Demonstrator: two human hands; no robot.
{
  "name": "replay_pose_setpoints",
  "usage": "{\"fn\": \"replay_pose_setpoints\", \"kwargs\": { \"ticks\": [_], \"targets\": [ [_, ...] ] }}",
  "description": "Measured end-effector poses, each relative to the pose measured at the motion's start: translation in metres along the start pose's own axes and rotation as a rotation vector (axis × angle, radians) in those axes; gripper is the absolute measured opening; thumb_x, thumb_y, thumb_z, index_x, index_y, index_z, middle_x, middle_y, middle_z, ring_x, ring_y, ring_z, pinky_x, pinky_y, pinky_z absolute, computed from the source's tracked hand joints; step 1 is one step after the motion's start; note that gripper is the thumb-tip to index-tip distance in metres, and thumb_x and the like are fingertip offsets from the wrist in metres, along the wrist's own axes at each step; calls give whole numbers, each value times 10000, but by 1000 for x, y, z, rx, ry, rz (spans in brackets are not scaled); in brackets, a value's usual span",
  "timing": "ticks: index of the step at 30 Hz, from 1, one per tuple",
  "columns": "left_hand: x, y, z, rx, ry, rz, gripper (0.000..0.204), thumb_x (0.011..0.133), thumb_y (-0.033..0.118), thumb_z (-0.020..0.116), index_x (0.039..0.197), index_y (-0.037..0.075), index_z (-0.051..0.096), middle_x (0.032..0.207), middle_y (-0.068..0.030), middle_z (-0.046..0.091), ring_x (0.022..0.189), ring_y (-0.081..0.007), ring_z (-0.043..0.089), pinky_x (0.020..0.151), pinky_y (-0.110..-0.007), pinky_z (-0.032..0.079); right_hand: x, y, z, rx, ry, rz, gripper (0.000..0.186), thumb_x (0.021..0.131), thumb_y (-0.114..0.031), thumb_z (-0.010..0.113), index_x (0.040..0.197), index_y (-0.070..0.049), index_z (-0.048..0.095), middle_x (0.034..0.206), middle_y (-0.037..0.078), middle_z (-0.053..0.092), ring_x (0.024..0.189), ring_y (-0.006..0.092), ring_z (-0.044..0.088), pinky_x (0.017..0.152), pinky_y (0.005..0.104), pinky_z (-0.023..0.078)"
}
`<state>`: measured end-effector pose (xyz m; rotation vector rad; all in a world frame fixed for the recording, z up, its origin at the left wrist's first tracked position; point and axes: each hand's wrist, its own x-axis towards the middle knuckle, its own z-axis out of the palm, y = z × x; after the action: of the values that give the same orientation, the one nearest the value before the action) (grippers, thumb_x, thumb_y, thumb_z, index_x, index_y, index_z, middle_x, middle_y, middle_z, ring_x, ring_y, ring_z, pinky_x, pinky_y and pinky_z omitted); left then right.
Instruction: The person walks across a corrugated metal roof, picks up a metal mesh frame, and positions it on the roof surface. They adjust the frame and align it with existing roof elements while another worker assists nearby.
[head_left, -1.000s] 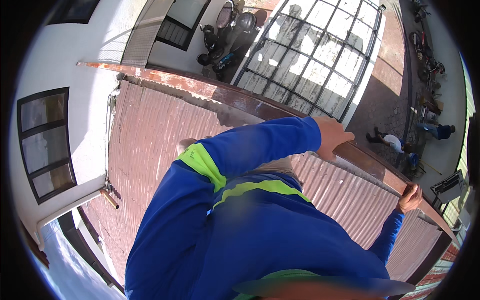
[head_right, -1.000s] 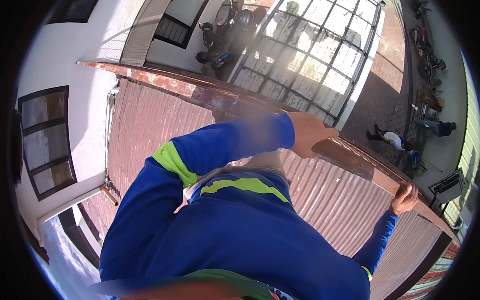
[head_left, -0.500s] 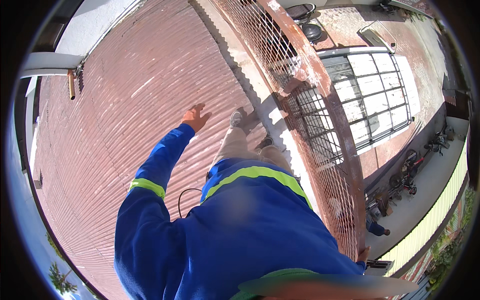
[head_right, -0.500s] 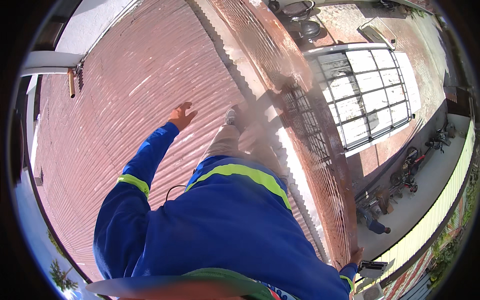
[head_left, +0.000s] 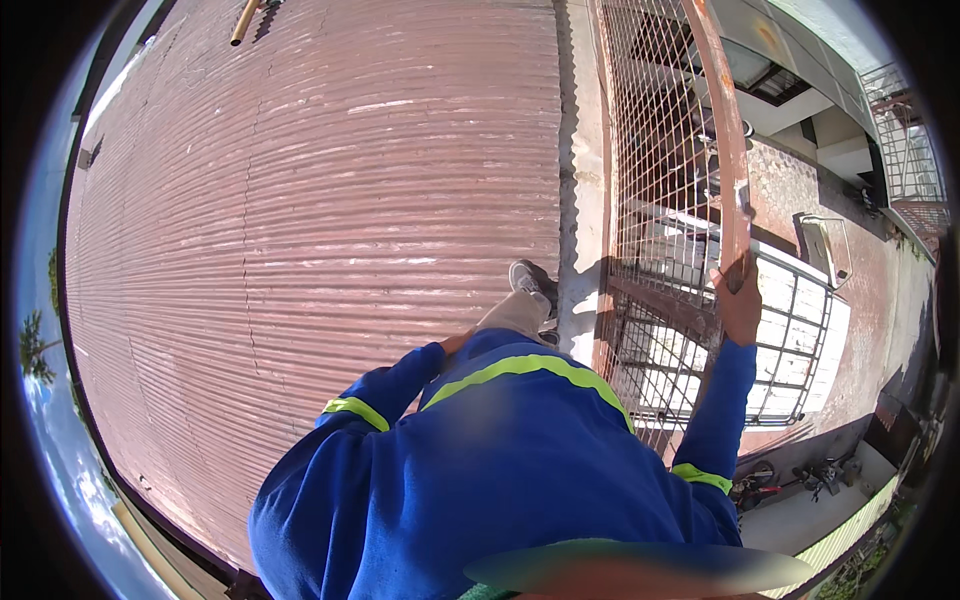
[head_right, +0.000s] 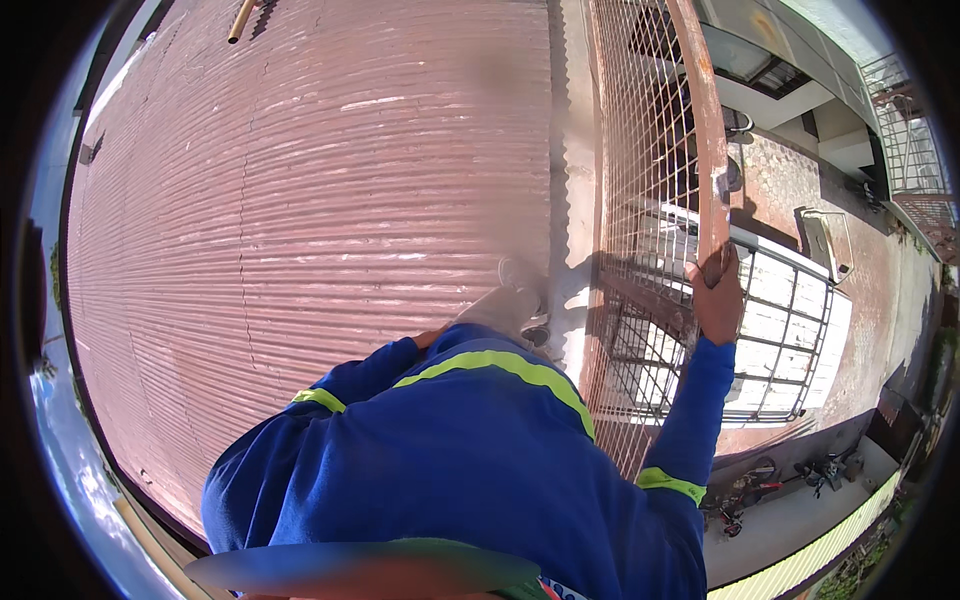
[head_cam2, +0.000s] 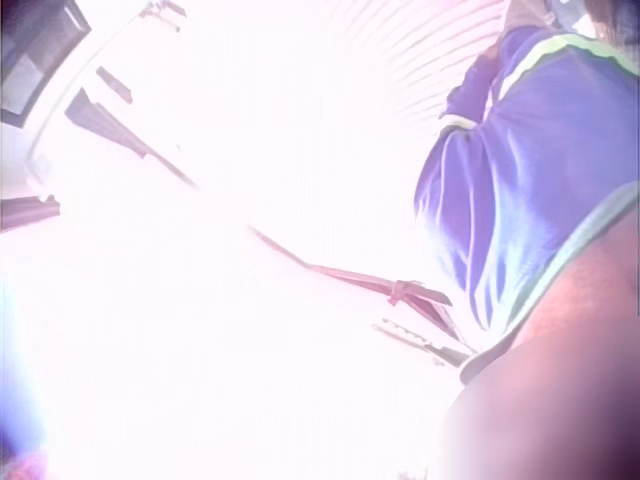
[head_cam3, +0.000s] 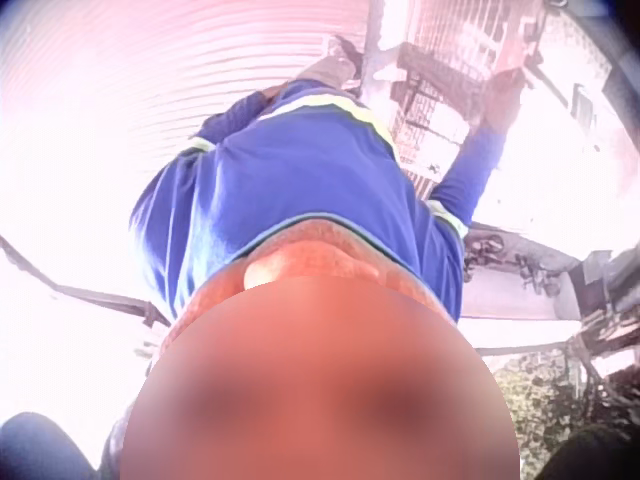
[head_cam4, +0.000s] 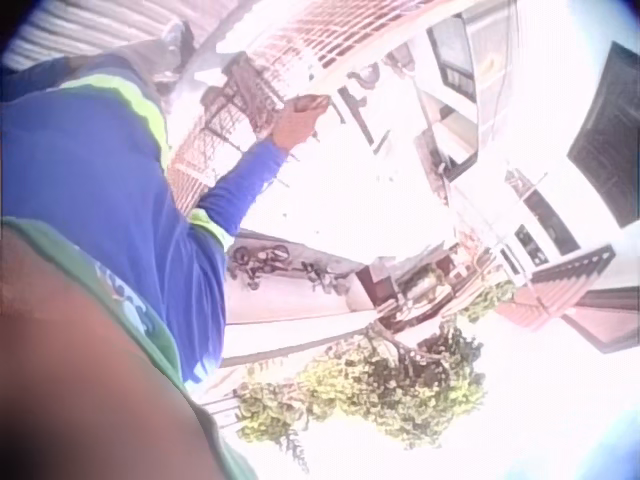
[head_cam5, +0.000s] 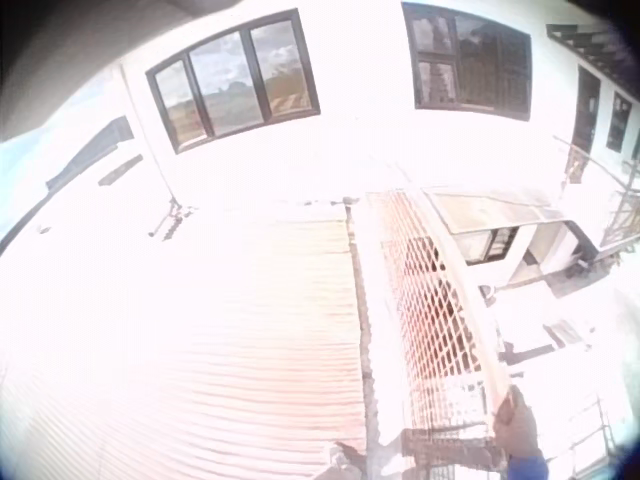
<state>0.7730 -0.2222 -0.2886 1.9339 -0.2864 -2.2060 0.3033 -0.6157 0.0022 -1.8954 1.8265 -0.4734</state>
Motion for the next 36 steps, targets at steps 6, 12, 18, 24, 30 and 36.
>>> {"fn": "replay_pose_setpoints", "kwargs": {
  "ticks": [6, 12, 18, 24, 30, 36],
  "targets": [
    [-49, 86, -55, 216, -71, -285, 957, 923, 791, 473, 1586, 109, 364, 1447, -230, 569, 1103, -380, 693, 720, -482, 650, -8, -7, 0, -72, 45, 40, 703, 925, -391, 746, 1514, -122, 473, 1280, 221, 686, 1150, 391, 686, 949, 444, 532],
    [-17, 166, -90, 238, -30, -136, 1024, 854, 819, 547, 1626, 192, 303, 1563, -261, 414, 1283, -434, 565, 1049, -576, 489, 0, 1, 5, 72, -25, 141, 695, 921, -218, 673, 1545, -50, 416, 1373, 265, 612, 1265, 369, 616, 1054, 426, 482],
    [24, 255, -137, 126, 19, 9, 1071, 819, 816, 594, 1627, 179, 296, 1582, -293, 351, 1350, -463, 474, 1111, -555, 422, 50, 20, 63, 306, -137, 360, 635, 961, -273, 679, 1506, -53, 440, 1238, 171, 660, 1121, 228, 640, 928, 340, 515],
    [17, 343, -221, 211, 88, -9, 1120, 785, 813, 640, 1629, 166, 288, 1601, -325, 289, 1418, -492, 383, 1172, -534, 356, 139, -16, 100, 176, -517, 639, 556, 966, -290, 685, 1433, -42, 508, 1176, 145, 678, 1055, 213, 664, 871, 326, 541],
    [-34, 433, -295, 224, 504, 43, 1171, 750, 810, 686, 1631, 154, 280, 1620, -356, 227, 1486, -521, 292, 1233, -512, 289, 234, -87, 115, 48, -992, 794, 488, 972, -307, 690, 1360, -32, 577, 1115, 119, 695, 988, 198, 688, 815, 312, 566],
    [-90, 450, -399, 166, 798, 144, 1084, 780, 749, 711, 1628, 214, 298, 1626, -370, 187, 1513, -517, 234, 1239, -530, 262, 376, -253, 245, -74, -1302, 597, 434, 978, -324, 696, 1286, -22, 645, 1053, 93, 713, 922, 183, 712, 758, 298, 592]
  ]
}}
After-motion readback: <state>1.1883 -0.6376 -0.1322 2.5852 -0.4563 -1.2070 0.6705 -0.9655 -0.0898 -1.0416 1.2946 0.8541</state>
